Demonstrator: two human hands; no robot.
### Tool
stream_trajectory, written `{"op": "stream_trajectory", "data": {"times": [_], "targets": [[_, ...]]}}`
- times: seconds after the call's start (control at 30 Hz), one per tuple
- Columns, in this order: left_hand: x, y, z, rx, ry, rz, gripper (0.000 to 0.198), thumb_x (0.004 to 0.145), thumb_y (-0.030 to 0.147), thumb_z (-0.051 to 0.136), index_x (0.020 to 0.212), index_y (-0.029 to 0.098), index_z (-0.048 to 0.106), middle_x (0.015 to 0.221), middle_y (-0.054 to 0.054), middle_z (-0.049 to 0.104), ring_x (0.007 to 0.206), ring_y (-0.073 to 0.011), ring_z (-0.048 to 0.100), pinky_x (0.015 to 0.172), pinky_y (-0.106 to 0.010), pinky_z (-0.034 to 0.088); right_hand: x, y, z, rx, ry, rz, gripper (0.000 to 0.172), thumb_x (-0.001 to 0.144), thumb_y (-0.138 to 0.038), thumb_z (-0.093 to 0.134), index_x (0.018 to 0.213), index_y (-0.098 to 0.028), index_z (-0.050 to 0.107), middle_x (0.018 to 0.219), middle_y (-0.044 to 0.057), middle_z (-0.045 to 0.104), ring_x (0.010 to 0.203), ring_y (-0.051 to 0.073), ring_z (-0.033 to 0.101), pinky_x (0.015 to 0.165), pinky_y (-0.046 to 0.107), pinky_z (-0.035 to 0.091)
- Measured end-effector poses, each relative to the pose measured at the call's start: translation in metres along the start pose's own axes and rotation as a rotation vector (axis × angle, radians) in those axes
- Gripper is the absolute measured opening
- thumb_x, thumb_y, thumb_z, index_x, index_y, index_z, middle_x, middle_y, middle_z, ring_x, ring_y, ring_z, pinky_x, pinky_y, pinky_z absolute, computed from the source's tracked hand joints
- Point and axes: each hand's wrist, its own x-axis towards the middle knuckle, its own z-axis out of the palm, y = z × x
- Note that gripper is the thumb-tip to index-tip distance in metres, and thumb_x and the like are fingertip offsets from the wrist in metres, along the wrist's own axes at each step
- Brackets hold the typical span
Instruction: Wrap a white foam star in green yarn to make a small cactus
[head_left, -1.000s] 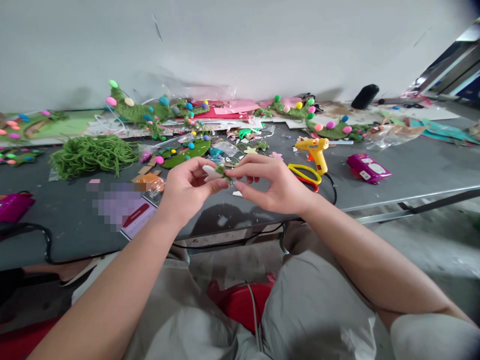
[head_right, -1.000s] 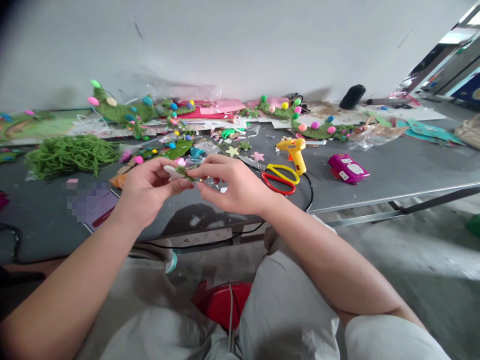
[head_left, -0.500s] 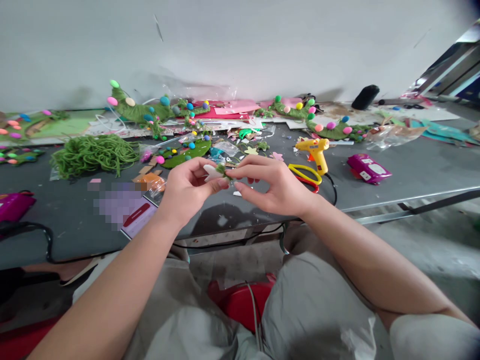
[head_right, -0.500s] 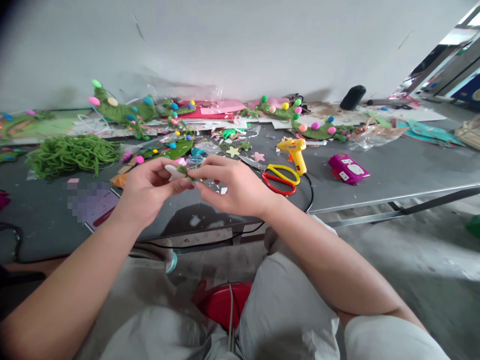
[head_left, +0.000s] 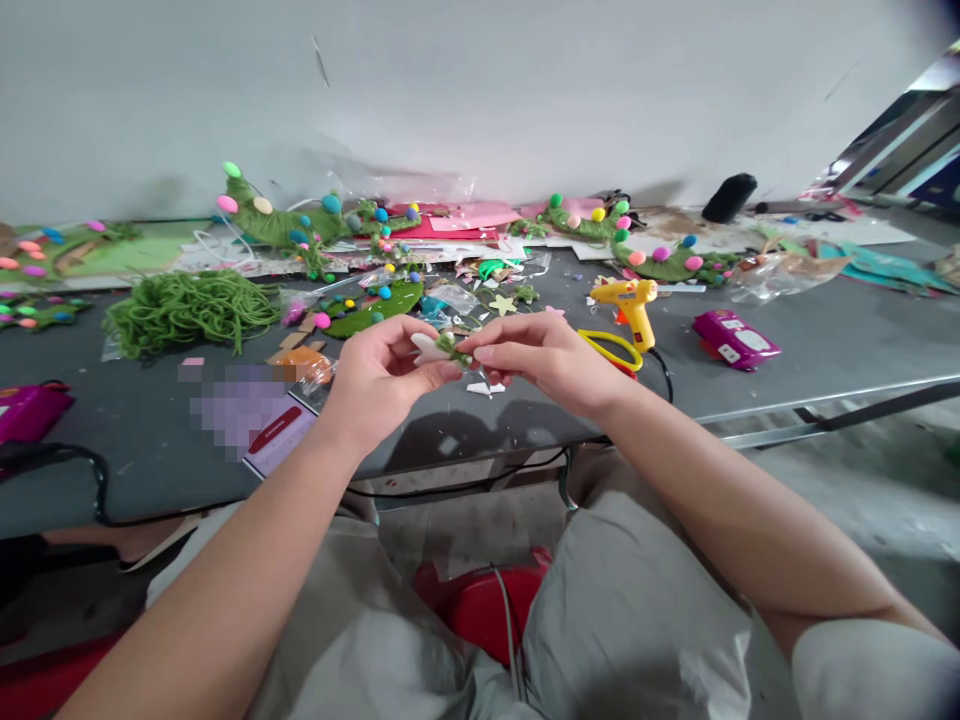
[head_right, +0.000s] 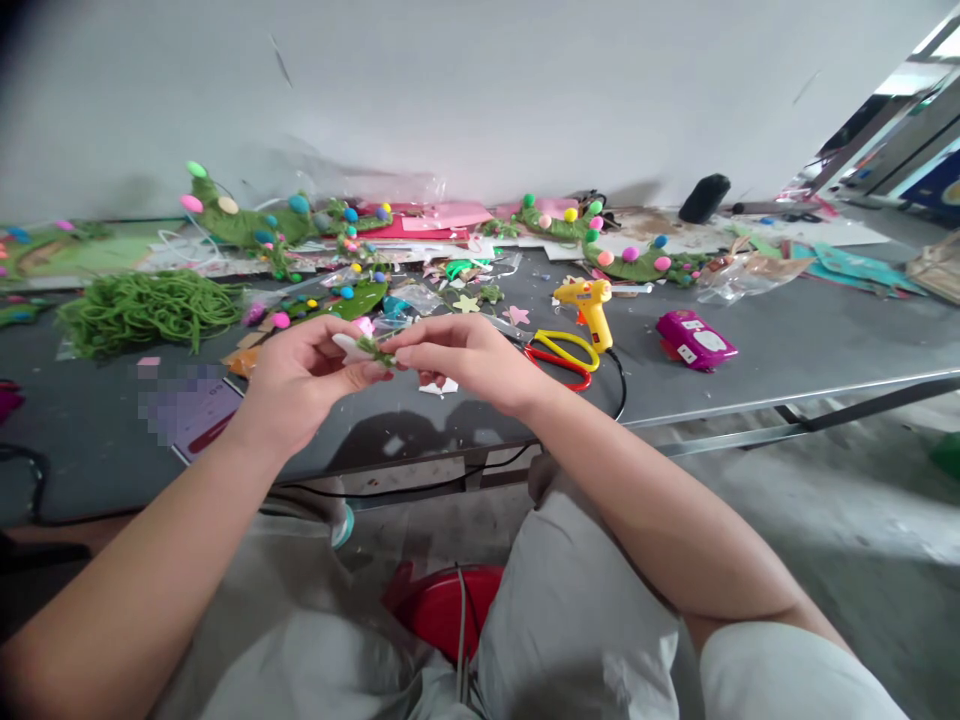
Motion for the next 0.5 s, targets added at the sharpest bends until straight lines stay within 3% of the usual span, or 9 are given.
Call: {"op": "stream_trajectory", "data": {"times": [0.2, 0.33, 0.4, 0.5], "targets": [[0.0, -0.002, -0.002, 0.015, 0.008, 0.029, 0.042, 0.058, 0.032, 0.096, 0.084, 0.02, 0.065, 0.076, -0.001, 0.072, 0.072, -0.0187, 0.07, 0.07, -0.033, 0.058, 0.003, 0.001, -0.003, 0.263, -0.063, 0.162, 0.017, 0.083, -0.02, 0.074, 0.098, -0.017, 0.081, 0.087, 0.003, 0.072, 0.069, 0.009, 0.057, 0.064, 0.022, 0.047], [0.001, -0.003, -0.004, 0.053, 0.019, 0.049, 0.038, 0.06, 0.031, 0.095, 0.083, 0.021, 0.066, 0.073, 0.0, 0.071, 0.07, -0.0195, 0.07, 0.069, -0.034, 0.059, 0.005, 0.006, 0.0, 0.348, -0.029, 0.207, 0.021, 0.088, -0.032, 0.072, 0.101, -0.017, 0.079, 0.091, 0.003, 0.069, 0.068, 0.009, 0.055, 0.06, 0.022, 0.045], [0.001, -0.004, -0.005, 0.074, 0.022, 0.061, 0.035, 0.061, 0.029, 0.094, 0.082, 0.021, 0.067, 0.074, 0.0, 0.071, 0.069, -0.0188, 0.069, 0.068, -0.034, 0.06, 0.006, 0.009, 0.004, 0.322, 0.063, 0.179, 0.022, 0.087, -0.037, 0.075, 0.094, -0.016, 0.076, 0.085, 0.002, 0.066, 0.066, 0.008, 0.053, 0.059, 0.022, 0.043], [0.001, -0.004, -0.005, 0.084, 0.023, 0.074, 0.033, 0.062, 0.029, 0.094, 0.081, 0.021, 0.068, 0.077, -0.001, 0.073, 0.07, -0.0188, 0.07, 0.069, -0.034, 0.061, 0.004, 0.009, 0.009, 0.095, 0.186, -0.031, 0.026, 0.084, -0.04, 0.08, 0.08, -0.015, 0.07, 0.071, -0.002, 0.059, 0.063, 0.008, 0.047, 0.058, 0.022, 0.04]]}}
